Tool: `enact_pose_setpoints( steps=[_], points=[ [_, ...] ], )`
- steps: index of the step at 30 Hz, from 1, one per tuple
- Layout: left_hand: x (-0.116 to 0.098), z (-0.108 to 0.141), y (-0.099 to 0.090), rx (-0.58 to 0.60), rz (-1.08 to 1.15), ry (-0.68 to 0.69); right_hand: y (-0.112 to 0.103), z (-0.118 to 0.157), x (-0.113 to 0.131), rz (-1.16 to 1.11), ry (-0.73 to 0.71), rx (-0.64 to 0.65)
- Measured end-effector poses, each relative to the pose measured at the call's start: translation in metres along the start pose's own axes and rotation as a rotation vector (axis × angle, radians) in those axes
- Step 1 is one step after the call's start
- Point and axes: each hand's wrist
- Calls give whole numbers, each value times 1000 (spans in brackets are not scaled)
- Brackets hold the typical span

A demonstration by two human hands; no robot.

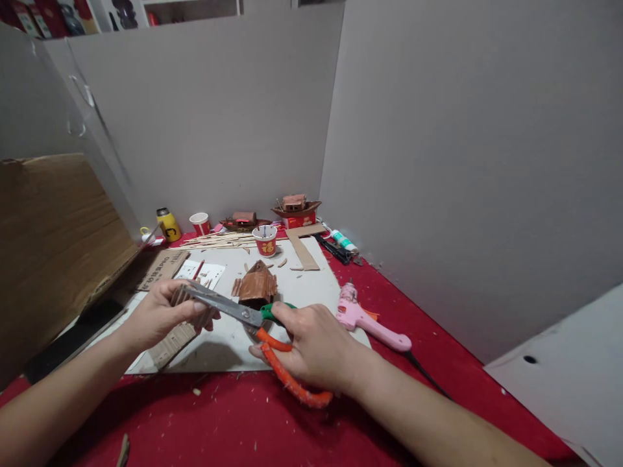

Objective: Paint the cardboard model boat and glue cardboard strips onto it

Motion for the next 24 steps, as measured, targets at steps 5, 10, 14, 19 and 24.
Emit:
enact_pose_setpoints(
  steps=[5, 10, 14, 19, 24],
  points=[
    [2, 0, -3, 20, -15, -14, 1, -1, -3, -20, -22, -4],
    [5, 0, -7, 16, -28, -38, 3, -3, -4, -72, -21, -8],
    [7, -4, -7, -141, 98, -14, 7, -4, -6, -199, -2, -7],
    [6, -9, -7, -326, 198, -21, 10, -6, -10, -258, 23, -37],
    [4, -12, -4, -365, 258, 5, 10, -6, -8, -305, 90, -13]
  ],
)
Point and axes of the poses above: each hand's wrist, its own z-axis away from the middle knuckle, its own y-axis out of the palm, x = y × z, and after that the axes turned 15 degrees about y, right-handed
